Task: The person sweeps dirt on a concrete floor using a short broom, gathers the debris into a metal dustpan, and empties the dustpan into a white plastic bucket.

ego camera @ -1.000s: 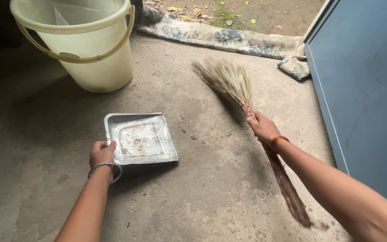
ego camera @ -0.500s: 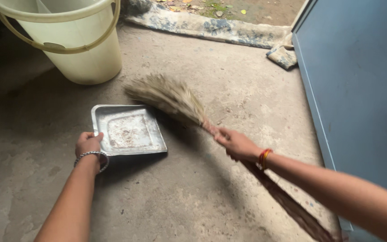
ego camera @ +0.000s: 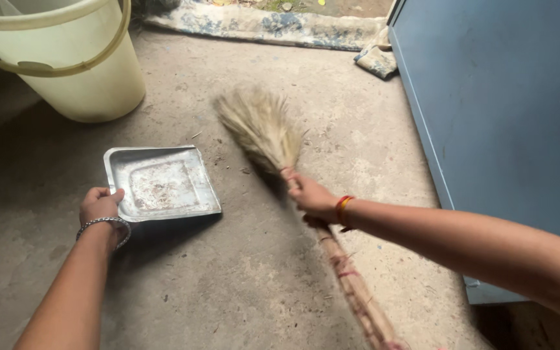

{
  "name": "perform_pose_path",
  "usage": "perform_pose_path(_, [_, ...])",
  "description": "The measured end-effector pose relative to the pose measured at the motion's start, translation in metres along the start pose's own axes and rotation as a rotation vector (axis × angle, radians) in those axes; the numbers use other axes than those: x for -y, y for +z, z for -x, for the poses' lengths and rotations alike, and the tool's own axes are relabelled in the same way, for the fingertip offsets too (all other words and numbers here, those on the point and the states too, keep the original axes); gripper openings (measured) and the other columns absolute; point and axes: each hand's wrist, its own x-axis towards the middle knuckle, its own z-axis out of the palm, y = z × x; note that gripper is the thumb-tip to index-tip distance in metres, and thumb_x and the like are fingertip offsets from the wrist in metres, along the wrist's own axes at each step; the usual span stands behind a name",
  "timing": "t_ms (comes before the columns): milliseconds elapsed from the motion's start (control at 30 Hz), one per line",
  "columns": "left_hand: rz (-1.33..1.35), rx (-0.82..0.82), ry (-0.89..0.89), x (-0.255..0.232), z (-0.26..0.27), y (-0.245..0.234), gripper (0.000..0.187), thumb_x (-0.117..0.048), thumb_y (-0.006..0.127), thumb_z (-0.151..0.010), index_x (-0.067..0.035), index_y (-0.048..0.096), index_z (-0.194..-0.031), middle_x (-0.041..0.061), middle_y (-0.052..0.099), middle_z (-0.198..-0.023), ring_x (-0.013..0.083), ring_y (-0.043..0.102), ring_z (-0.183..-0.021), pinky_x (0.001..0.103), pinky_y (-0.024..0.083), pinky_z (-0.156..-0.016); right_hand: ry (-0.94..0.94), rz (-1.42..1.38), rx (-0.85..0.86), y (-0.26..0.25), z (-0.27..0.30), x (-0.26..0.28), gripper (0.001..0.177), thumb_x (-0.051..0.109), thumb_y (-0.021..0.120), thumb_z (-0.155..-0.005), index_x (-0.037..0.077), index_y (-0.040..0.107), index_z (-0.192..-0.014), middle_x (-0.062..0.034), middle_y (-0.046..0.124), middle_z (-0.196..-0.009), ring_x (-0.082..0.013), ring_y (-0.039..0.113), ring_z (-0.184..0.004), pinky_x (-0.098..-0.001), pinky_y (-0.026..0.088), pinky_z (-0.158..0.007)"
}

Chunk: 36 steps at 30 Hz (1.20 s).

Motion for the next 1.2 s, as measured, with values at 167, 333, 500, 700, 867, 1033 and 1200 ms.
perform_pose_path(167, [-0.099, -0.011, 0.133, 0.002, -0.002, 0.016, 0.013, -0.010, 0.075, -0.090, -0.008, 0.065, -0.098, 0.006, 0.071, -0.093, 0.0172, 0.066, -0.079, 0.036, 0.053, -0.063, -0.047, -0.057, 0.108, 0.048, 0.024, 0.043, 0.050, 0.014, 0.045, -0.099, 0.023, 0.041, -0.148, -0.0049, 0.054, -0.081, -0.0116, 0.049, -0.048, -0.0275, 0.051, -0.043])
perform_pose_path(333, [0.093, 0.031, -0.023, -0.012, 0.019, 0.028, 0.013, -0.010, 0.072, -0.089, -0.009, 0.062, -0.098, 0.006, 0.069, -0.092, 0.0215, 0.067, -0.077, 0.046, 0.058, -0.060, -0.127, -0.070, 0.213, 0.073, 0.063, 0.051, 0.064, 0.008, 0.052, -0.094, 0.027, 0.034, -0.153, -0.0071, 0.057, -0.083, -0.0117, 0.052, -0.048, -0.0267, 0.049, -0.041])
perform_pose_path(500, [-0.051, -0.001, -0.035, -0.030, 0.036, 0.007, 0.014, -0.012, 0.071, -0.091, -0.008, 0.061, -0.100, 0.008, 0.068, -0.095, 0.0251, 0.068, -0.079, 0.052, 0.061, -0.061, -0.157, -0.067, 0.079, 0.011, 0.069, 0.045, 0.065, 0.012, 0.057, -0.090, 0.028, 0.040, -0.151, -0.0061, 0.060, -0.081, -0.0120, 0.049, -0.044, -0.0244, 0.047, -0.037])
perform_pose_path(700, [-0.088, -0.033, -0.107, -0.038, 0.054, -0.028, 0.016, -0.012, 0.067, -0.095, -0.008, 0.058, -0.108, 0.011, 0.066, -0.099, 0.0280, 0.069, -0.079, 0.054, 0.062, -0.062, -0.052, -0.052, -0.162, -0.039, 0.038, 0.016, 0.068, 0.001, 0.051, -0.092, 0.022, 0.034, -0.154, -0.0089, 0.054, -0.080, -0.0149, 0.049, -0.047, -0.0282, 0.048, -0.040])
perform_pose_path(867, [0.011, -0.029, -0.119, -0.028, 0.051, -0.048, 0.016, -0.010, 0.066, -0.095, -0.008, 0.057, -0.108, 0.010, 0.066, -0.101, 0.0254, 0.069, -0.081, 0.054, 0.063, -0.064, -0.018, -0.070, -0.053, 0.009, 0.036, -0.001, 0.063, 0.003, 0.048, -0.094, 0.021, 0.035, -0.153, -0.0092, 0.055, -0.080, -0.0153, 0.050, -0.047, -0.0285, 0.050, -0.042])
perform_pose_path(1033, [0.155, 0.009, -0.085, -0.010, 0.042, -0.049, 0.015, -0.006, 0.066, -0.094, -0.006, 0.056, -0.106, 0.010, 0.065, -0.099, 0.0258, 0.070, -0.081, 0.056, 0.064, -0.066, -0.084, -0.005, 0.181, 0.057, 0.086, 0.010, 0.059, 0.009, 0.048, -0.097, 0.022, 0.034, -0.153, -0.0071, 0.056, -0.085, -0.0126, 0.052, -0.048, -0.0272, 0.054, -0.043])
perform_pose_path(1200, [0.147, -0.001, -0.119, -0.009, 0.046, -0.050, 0.015, -0.006, 0.065, -0.094, -0.007, 0.055, -0.105, 0.009, 0.064, -0.098, 0.0268, 0.069, -0.081, 0.062, 0.063, -0.066, -0.085, -0.013, 0.241, 0.050, 0.118, 0.022, 0.060, 0.014, 0.053, -0.095, 0.024, 0.039, -0.153, -0.0087, 0.061, -0.089, -0.0114, 0.051, -0.045, -0.0255, 0.049, -0.039])
